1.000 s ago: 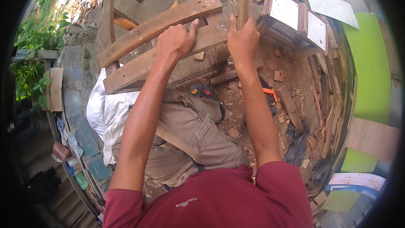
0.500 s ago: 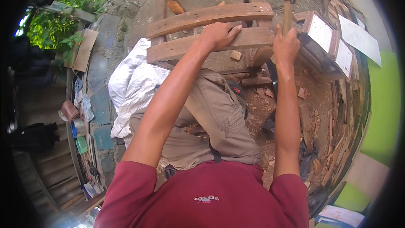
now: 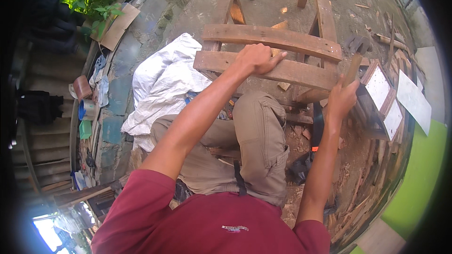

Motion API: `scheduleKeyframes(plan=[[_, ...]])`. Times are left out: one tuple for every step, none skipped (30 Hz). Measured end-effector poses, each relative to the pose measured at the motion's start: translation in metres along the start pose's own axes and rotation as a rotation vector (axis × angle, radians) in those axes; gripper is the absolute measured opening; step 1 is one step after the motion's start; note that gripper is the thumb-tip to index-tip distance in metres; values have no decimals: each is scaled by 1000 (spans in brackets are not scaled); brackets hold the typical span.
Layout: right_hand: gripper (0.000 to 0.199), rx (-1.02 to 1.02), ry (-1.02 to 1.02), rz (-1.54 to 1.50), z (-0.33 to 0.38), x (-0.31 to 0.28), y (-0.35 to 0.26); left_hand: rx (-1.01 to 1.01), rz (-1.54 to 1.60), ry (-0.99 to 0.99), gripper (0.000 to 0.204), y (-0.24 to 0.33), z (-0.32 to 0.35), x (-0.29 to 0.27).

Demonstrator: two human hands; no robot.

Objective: The person sits on the ground and uses a hammer to strike and separate wooden slats from a frame. They then use a hand saw to cut a long wooden plank and continue hammering to disassemble the structure.

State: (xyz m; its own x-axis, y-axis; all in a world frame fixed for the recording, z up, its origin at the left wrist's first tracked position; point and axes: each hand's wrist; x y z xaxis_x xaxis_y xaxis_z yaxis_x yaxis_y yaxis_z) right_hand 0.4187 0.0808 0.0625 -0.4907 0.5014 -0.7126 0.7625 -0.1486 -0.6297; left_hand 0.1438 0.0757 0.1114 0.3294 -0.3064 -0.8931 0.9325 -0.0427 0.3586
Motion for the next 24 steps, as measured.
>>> scheduleKeyframes(plan=[[37,2,-6,4,0,0,4,1,4,-1,79,-1,-1,2],[38,3,-12,4,-1,1,4,19,5,41,80,-3,-4,5],[38,4,-17,4,-2,1,5,38,6,82,82,-5,-5,8],[38,0,-12,21,-3,1,5,57,8,123,83,-7,-7,12],[38,-3,-9,34,-4,2,5,57,9,126,83,-8,-6,12],[38,-5,-7,47,-4,3,5,56,9,130,83,-8,-6,12],[38,-11,-7,39,-3,3,6,54,10,134,83,-7,-6,12],[39,-18,-3,28,-5,4,4,32,7,102,82,-5,-6,9],[39,-26,0,17,-6,4,2,9,3,70,81,-2,-5,6],[39,-25,7,46,-8,4,0,-15,0,39,79,0,-6,2],[40,-26,5,77,-6,2,1,-14,5,32,79,1,-4,2],[40,-28,3,108,-4,1,1,-14,10,26,79,1,-3,0],[41,-26,-7,85,-2,0,0,-14,16,19,79,0,-2,0],[42,-24,-9,63,-4,-2,-1,-22,15,22,79,1,-2,-1],[42,-23,-11,42,-6,-2,-2,-30,15,24,79,1,-1,0],[43,-36,6,43,-7,0,0,-39,14,27,79,2,-1,0],[44,-48,14,49,-5,2,4,-26,25,31,80,1,-1,1],[45,-61,22,55,-4,3,7,-13,36,35,80,0,-1,0],[45,-63,28,65,-3,2,11,-1,48,39,80,-2,0,1],[46,-67,31,61,-4,3,9,15,57,78,80,-7,0,4],[47,-70,34,57,-3,4,8,30,66,118,81,-9,-1,8],[47,-71,26,55,-2,5,8,45,74,158,81,-11,-1,12],[47,-72,26,54,-3,3,8,45,84,158,81,-9,-1,11],[47,-74,26,53,-6,2,9,49,83,185,80,-9,-1,11]])
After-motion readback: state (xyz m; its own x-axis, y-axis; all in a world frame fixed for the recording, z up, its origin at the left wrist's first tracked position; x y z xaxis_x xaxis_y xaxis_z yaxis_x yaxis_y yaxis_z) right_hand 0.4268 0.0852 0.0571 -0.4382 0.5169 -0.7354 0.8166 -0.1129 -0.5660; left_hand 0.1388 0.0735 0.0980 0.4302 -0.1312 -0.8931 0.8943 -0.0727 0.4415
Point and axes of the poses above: each hand's wrist, its own z-axis away from the middle knuckle, its own x-axis out of the palm, y = z × x, and after that the axes turned 5 degrees about x, right-handed
